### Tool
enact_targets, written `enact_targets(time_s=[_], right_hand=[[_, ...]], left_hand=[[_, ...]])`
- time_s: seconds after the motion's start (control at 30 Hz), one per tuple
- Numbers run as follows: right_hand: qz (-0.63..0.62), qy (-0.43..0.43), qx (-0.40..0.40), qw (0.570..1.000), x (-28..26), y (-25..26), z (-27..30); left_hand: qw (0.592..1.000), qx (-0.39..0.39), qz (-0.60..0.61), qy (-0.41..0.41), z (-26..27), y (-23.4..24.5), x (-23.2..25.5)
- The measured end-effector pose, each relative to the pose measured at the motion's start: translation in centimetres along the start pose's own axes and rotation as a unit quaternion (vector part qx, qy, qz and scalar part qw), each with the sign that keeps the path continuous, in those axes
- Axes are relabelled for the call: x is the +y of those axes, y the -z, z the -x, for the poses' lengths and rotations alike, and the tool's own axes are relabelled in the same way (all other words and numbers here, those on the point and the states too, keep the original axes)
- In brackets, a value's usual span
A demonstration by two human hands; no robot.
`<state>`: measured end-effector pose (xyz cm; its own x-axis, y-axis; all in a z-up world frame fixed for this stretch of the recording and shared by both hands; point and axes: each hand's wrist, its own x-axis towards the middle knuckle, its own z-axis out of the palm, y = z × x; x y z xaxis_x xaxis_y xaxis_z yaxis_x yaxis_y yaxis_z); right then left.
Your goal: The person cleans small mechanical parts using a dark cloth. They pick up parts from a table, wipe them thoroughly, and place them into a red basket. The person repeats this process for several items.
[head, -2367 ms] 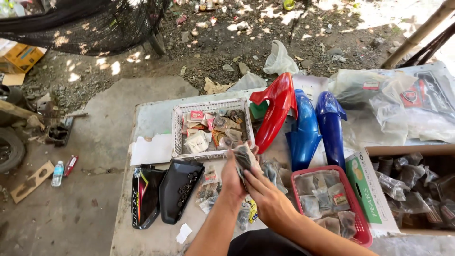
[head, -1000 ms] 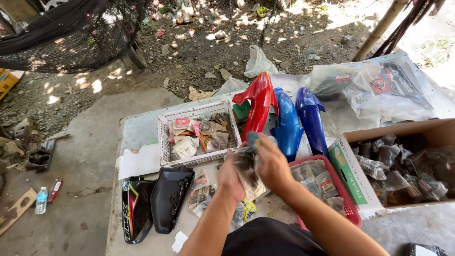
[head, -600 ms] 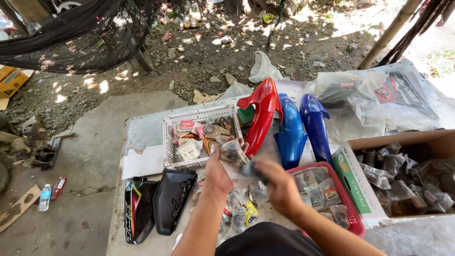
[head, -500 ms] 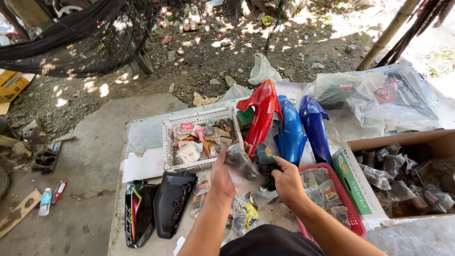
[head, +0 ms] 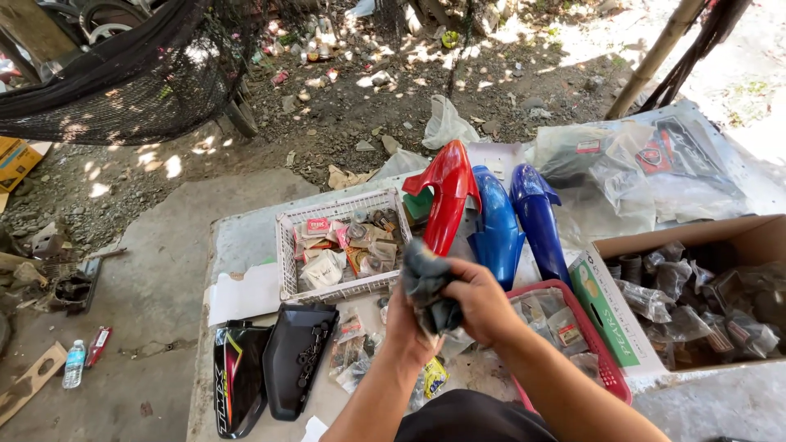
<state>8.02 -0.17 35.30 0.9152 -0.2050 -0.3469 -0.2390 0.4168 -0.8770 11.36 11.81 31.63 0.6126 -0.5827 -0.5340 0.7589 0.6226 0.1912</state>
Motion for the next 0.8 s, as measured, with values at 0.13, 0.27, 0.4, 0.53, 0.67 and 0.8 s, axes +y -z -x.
enact_targets(time_s=[0.13,0.27,0.4,0.53,0.67,0.8], right_hand=[[-0.202,0.083,0.007,0.976,-1.8,2.9,-1.4],[-0.208,0.159,0.046,0.964,-4.4,4.8,-0.9],[-0.163,0.294,0.070,0.939,-5.1,4.6,0.5],[0.072,0.427,0.119,0.893,-5.3,4.3,2.1],[0.269,0.437,0.135,0.847,-6.1,0.7,3.4],[0.511,0.541,-0.031,0.667,0.8,-0.3,1.3]], left_hand=[[0.984,-0.101,0.130,0.074,0.2,1.5,-0.1],[0.980,-0.086,0.165,0.072,-0.1,1.8,-0.3],[0.994,0.067,-0.084,0.027,0.8,0.2,-0.3],[0.966,0.059,-0.250,-0.015,-0.4,1.5,-0.3],[0.966,-0.025,-0.251,-0.057,-0.3,2.1,0.2],[0.986,-0.070,-0.131,-0.075,-0.4,0.5,0.7]])
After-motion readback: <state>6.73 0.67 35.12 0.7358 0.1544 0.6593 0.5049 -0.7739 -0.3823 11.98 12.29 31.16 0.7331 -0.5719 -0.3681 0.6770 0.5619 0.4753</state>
